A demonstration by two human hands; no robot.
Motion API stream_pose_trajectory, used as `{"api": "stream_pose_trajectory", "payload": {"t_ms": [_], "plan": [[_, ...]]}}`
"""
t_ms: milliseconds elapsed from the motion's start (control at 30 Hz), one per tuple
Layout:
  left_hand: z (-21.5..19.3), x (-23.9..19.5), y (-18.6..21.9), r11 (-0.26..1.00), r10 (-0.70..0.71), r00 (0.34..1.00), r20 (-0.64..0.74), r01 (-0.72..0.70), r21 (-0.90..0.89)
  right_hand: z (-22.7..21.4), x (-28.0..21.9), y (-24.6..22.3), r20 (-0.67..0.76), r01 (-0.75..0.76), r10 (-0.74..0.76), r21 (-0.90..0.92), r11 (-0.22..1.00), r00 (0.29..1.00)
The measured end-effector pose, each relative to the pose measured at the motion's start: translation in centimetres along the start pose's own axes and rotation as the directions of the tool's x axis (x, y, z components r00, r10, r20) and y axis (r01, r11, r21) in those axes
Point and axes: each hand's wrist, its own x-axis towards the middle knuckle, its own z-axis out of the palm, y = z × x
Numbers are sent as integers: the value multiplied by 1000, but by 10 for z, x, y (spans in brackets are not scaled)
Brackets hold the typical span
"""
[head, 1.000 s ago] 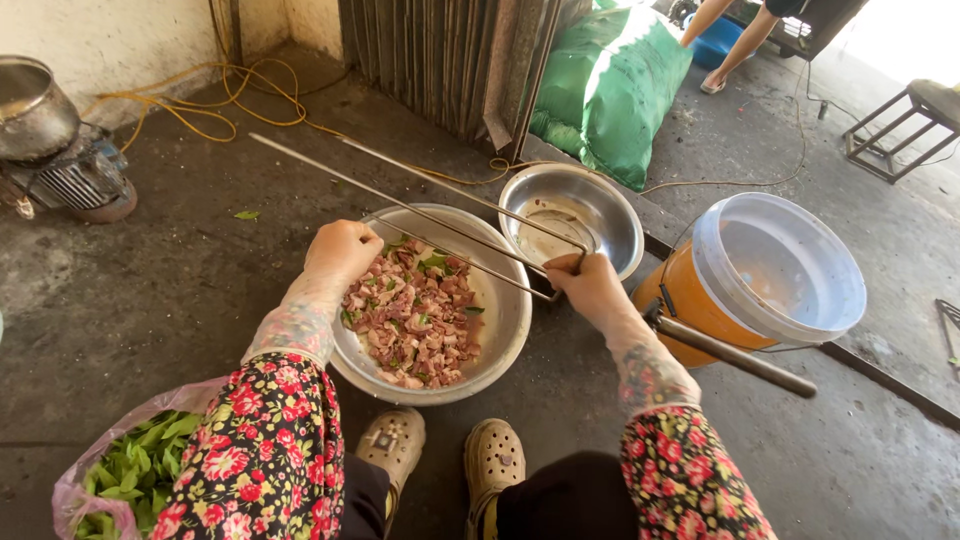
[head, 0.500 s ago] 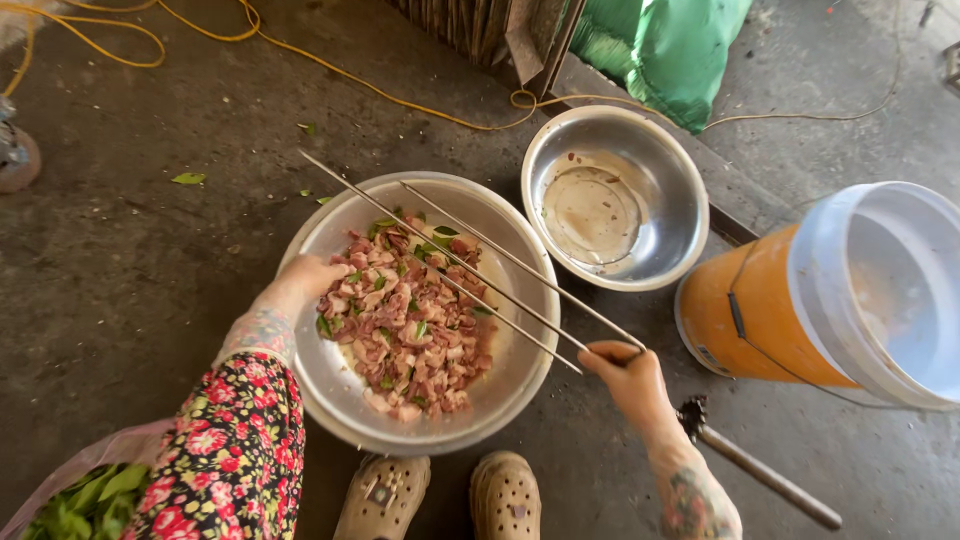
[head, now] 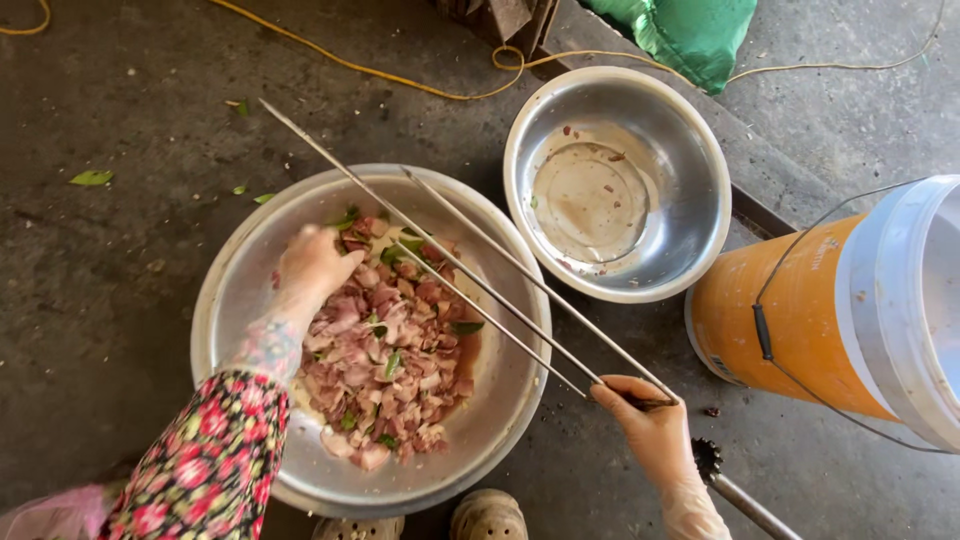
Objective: The person threads pieces of marinated meat and green leaves onto long metal skewers. They use both hands to pick up the ingredients from a large metal bowl and slide them onto the skewers held in the right hand.
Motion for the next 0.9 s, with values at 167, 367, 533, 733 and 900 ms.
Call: {"api": "stream_pose_trajectory", "payload": {"t_ms": [167, 367, 533, 733, 900], "plan": [[28, 19, 64, 984, 148, 989, -21, -149, -101, 3, 7, 6, -21, -46, 46, 5, 999, 999], [44, -43, 139, 837, 222, 865, 449, -405, 368, 3, 10, 2, -50, -43, 42, -23, 999, 998], [48, -86, 103, 734, 107, 909, 403, -346, 584, -3, 8, -3, -60, -2, -2, -65, 998, 998], [65, -157, 88, 778, 484, 805, 343, -575, 252, 9, 4, -11, -18, -5, 4, -16, 1000, 1000], [75, -158, 51, 526, 713, 641, 283, -757, 388, 29, 0, -19, -1, 49, -49, 39, 998, 999]]}}
